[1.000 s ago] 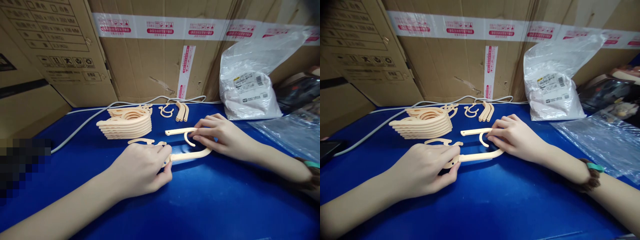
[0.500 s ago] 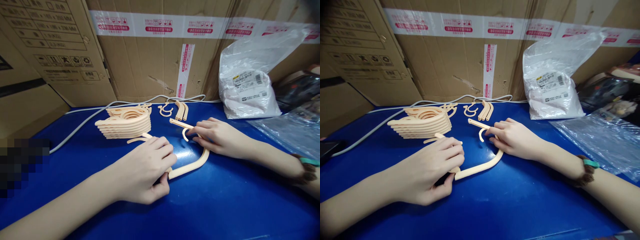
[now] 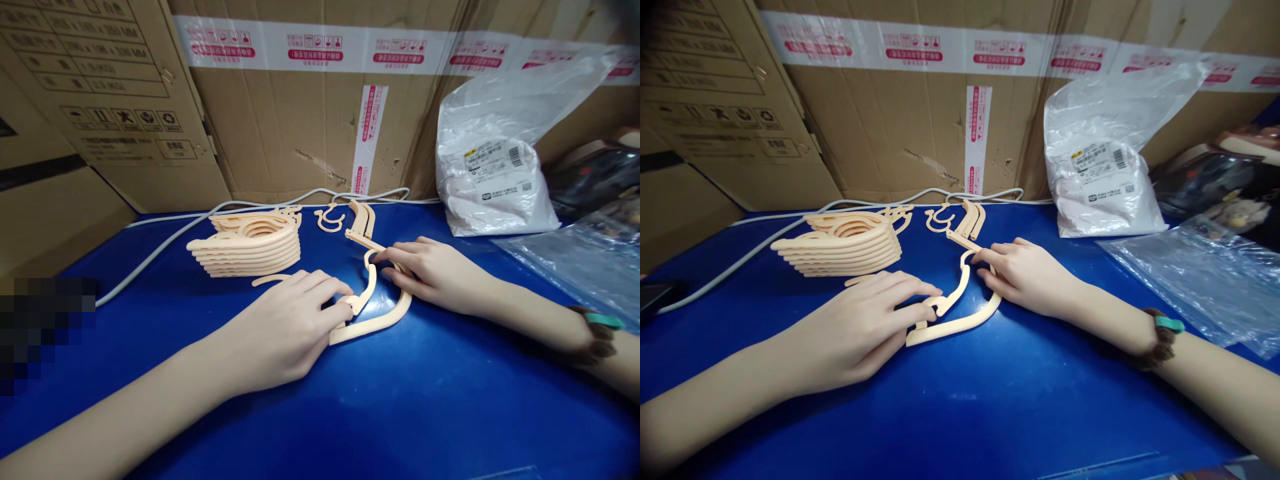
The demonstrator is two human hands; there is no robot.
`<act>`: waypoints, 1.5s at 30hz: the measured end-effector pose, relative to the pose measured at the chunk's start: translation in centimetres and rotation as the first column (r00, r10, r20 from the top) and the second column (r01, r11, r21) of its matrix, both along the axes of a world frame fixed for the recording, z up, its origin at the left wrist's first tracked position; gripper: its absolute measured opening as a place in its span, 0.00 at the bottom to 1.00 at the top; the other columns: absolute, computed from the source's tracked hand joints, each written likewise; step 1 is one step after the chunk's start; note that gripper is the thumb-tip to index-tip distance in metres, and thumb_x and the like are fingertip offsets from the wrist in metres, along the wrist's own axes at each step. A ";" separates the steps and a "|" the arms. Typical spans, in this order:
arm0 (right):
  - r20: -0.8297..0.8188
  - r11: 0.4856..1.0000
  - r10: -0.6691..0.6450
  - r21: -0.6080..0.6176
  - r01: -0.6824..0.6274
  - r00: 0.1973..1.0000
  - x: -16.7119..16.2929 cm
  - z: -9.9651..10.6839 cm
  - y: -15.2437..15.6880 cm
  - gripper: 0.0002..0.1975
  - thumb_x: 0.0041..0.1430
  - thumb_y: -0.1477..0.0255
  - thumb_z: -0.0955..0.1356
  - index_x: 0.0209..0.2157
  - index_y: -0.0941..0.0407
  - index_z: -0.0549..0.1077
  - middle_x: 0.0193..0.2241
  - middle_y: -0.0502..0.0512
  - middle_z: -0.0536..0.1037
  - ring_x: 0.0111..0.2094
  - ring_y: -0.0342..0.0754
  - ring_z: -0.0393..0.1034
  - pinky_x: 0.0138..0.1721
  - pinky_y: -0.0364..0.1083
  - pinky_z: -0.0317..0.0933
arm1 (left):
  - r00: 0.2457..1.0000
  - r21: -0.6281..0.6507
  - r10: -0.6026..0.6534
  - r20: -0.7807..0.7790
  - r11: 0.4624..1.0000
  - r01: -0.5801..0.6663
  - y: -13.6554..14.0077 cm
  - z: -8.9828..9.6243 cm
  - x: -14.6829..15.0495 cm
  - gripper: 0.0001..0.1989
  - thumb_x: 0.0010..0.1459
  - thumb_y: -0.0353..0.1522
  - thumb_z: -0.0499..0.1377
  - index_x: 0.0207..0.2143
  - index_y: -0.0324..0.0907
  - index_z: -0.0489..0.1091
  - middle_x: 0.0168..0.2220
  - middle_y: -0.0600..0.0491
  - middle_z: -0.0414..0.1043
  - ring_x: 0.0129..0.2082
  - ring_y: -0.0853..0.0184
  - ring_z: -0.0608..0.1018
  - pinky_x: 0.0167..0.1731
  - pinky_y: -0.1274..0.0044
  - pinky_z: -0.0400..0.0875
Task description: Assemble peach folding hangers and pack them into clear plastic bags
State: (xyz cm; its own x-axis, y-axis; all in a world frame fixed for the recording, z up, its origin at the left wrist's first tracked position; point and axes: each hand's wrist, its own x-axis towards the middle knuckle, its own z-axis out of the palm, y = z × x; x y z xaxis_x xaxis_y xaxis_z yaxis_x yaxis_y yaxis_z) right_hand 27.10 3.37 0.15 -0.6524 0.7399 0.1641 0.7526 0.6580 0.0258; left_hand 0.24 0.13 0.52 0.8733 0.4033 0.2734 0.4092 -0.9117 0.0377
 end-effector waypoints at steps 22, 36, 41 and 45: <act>0.035 0.996 -0.080 0.044 0.079 0.996 -0.6 0.0 -0.6 0.15 0.68 0.70 0.57 0.50 0.57 0.70 0.37 0.57 0.78 0.32 0.50 0.73 0.38 0.49 0.60 | 0.998 0.020 -0.026 0.053 0.999 0.025 -0.5 -0.3 0.6 0.09 0.62 0.29 0.53 0.41 0.37 0.71 0.45 0.48 0.75 0.43 0.58 0.74 0.40 0.68 0.68; 0.078 0.996 -0.064 0.067 0.059 0.995 -0.8 0.1 -0.8 0.14 0.69 0.69 0.58 0.49 0.56 0.71 0.37 0.56 0.78 0.31 0.49 0.72 0.36 0.47 0.59 | 0.999 0.062 -0.026 0.044 0.998 0.023 -0.5 -0.6 0.6 0.10 0.63 0.26 0.51 0.43 0.37 0.71 0.44 0.48 0.76 0.43 0.58 0.75 0.40 0.68 0.70; 0.081 0.998 -0.017 0.065 0.011 0.997 -0.7 0.0 -0.7 0.15 0.69 0.69 0.58 0.50 0.56 0.71 0.36 0.57 0.77 0.29 0.48 0.71 0.35 0.47 0.59 | 0.999 0.069 -0.020 0.048 0.997 0.017 -0.5 -0.7 0.6 0.11 0.62 0.25 0.51 0.42 0.37 0.71 0.44 0.49 0.76 0.43 0.58 0.75 0.41 0.68 0.69; 0.077 0.998 0.059 0.023 -0.061 0.995 -0.5 0.3 -0.8 0.15 0.69 0.69 0.58 0.51 0.57 0.70 0.35 0.57 0.75 0.32 0.49 0.71 0.35 0.46 0.60 | 0.998 0.085 -0.034 0.047 0.996 0.030 -0.2 -0.8 0.5 0.11 0.62 0.24 0.51 0.44 0.38 0.71 0.47 0.50 0.75 0.45 0.59 0.74 0.45 0.67 0.67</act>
State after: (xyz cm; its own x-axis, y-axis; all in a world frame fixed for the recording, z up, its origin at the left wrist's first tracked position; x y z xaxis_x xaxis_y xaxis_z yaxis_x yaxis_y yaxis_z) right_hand 26.61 2.60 0.43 -0.7067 0.6955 0.1299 0.7072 0.7000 0.0990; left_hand 0.71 -0.05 -0.23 0.8701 0.3494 0.3475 0.3797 -0.9249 -0.0208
